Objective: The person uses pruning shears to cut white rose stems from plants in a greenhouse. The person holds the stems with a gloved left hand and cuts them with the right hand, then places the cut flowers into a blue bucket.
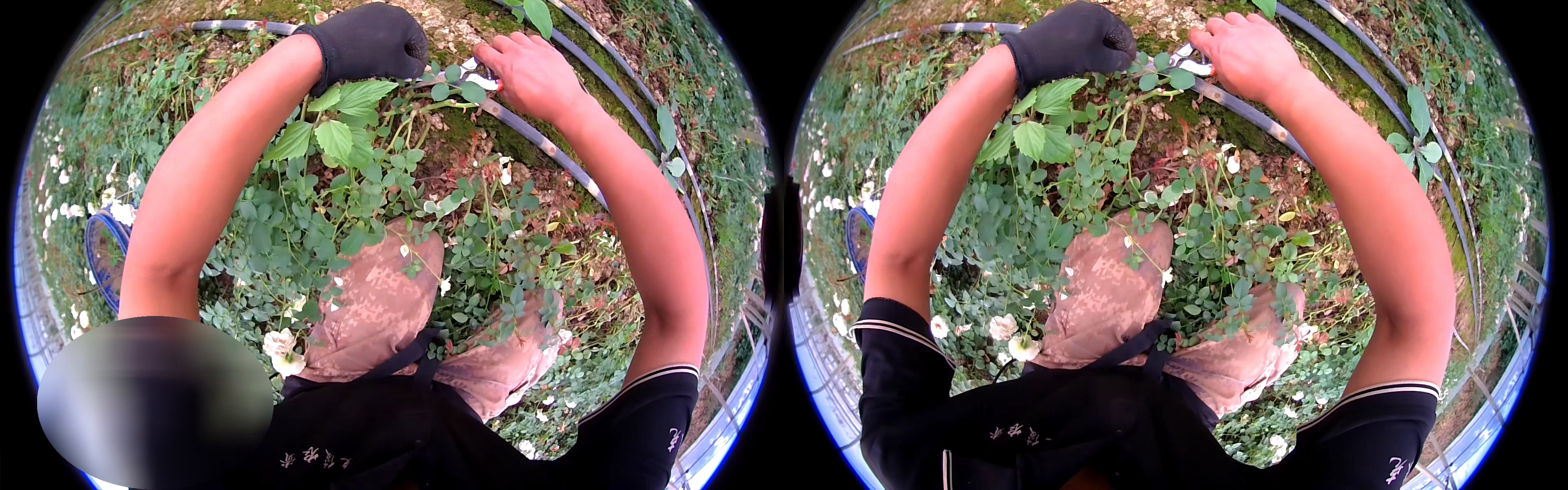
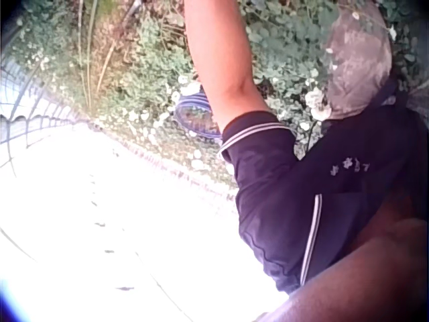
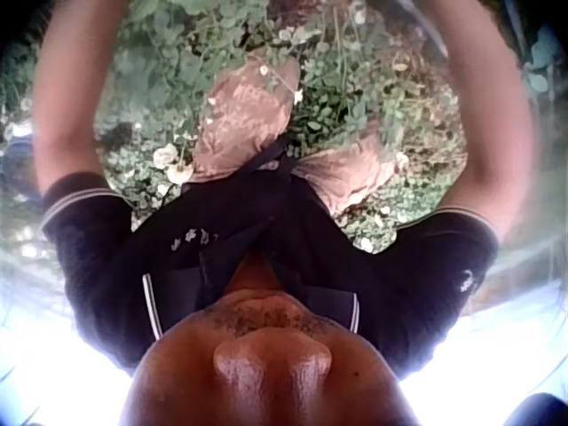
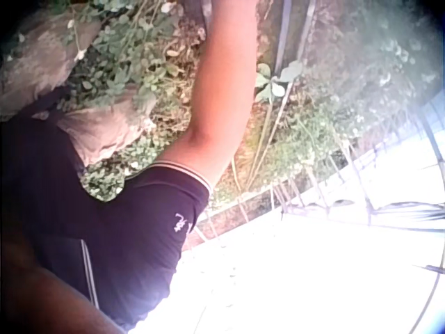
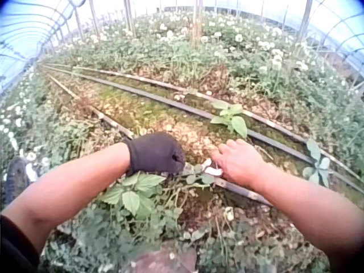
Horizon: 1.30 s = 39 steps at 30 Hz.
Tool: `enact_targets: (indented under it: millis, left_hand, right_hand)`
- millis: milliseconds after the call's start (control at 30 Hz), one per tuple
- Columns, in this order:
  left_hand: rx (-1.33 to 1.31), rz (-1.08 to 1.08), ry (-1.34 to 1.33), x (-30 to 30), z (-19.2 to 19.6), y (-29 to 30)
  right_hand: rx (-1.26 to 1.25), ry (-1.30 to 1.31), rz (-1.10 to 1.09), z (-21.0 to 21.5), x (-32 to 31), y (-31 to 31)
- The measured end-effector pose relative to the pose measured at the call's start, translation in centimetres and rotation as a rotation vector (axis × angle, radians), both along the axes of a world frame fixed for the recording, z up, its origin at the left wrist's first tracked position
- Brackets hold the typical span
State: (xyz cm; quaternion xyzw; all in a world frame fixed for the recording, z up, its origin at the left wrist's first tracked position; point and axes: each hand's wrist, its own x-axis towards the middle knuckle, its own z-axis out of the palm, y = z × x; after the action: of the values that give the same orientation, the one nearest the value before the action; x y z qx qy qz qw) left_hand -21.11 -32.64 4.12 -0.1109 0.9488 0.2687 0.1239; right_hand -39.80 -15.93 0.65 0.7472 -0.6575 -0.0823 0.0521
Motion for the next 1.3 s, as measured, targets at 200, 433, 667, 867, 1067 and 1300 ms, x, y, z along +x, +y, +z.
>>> enact_targets:
  millis: [200, 433, 667, 867, 1067, 1300]
  left_hand:
    - [0.163, 0.156, 0.241, 0.1, -1.0, -1.7]
    - [0.285, -0.019, 0.168, -3.0, -1.6, -1.4]
    - [-0.03, -0.416, -0.159, -7.1, -1.7, 2.1]
    - [0.392, 0.177, 0.161, -2.5, 1.0, -1.1]
    - [0.702, 0.255, 0.406, 6.5, -2.5, 0.3]
    - [0.206, 0.733, 0.361, 7.9, -5.8, 4.8]
  right_hand:
    - [0.117, -0.004, -0.199, 1.3, -1.1, 1.6]
    - [0.019, 0.041, -0.119, 1.0, -0.9, 5.2]
    - [-0.037, 0.009, -0.089, 0.0, 0.4, 4.1]
    - [0.148, -0.016, -0.315, 1.0, -0.2, 5.2]
    - [-0.048, -0.01, -0.182, 1.5, -0.7, 5.1]
    - [-0.116, 0.093, -0.013, 3.0, 1.4, 0.6]
